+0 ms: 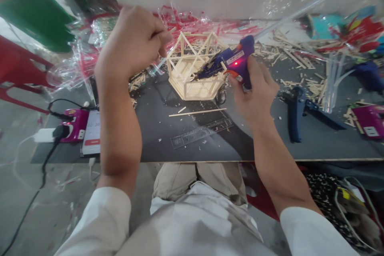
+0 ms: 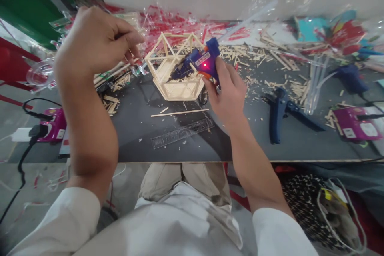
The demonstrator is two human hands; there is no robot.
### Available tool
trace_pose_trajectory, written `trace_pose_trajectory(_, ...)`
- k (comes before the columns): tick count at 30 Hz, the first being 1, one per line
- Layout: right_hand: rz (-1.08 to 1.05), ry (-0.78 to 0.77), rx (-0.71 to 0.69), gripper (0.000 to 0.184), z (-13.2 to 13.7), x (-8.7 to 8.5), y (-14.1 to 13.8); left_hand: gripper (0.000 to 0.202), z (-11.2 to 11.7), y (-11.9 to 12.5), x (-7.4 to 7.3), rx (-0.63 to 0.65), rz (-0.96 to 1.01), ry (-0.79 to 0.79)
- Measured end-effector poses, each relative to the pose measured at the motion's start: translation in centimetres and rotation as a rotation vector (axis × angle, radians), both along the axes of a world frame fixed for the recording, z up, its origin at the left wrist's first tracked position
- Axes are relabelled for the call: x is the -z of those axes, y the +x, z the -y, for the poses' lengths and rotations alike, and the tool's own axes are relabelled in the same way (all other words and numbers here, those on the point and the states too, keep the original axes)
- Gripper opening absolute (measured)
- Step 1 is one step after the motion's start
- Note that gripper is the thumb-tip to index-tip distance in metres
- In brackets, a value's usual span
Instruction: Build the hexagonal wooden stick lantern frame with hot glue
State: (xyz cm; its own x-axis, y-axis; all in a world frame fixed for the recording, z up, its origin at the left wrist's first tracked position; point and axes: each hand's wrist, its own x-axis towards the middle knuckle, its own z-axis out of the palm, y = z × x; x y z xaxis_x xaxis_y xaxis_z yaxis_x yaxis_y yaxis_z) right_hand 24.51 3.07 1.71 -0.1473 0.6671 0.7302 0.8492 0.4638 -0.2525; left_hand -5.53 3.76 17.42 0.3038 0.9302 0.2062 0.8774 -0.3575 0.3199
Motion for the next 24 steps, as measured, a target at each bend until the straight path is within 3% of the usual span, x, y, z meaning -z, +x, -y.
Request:
trace_pose_trajectory(11, 0.008, -0.034, 0.053, 0.058, 0.6, -1.4, -0.1, 0.044, -0.1, 0.1, 0.4, -0.01, 0.018, 0.033)
trace_pose_trajectory(20, -0.036, -0.049, -0.027, 0.057, 0.2, -1.1, 0.5, 0.035, -0.3, 0.1, 0.0, -0.02, -0.053, -0.022)
trace_pose_trajectory(24, -0.017, -0.043, 0.04, 0.056, 0.3, -1.0, 0.5, 0.028, -0.2, 0.0, 0.1, -0.041, -0.007, -0.065)
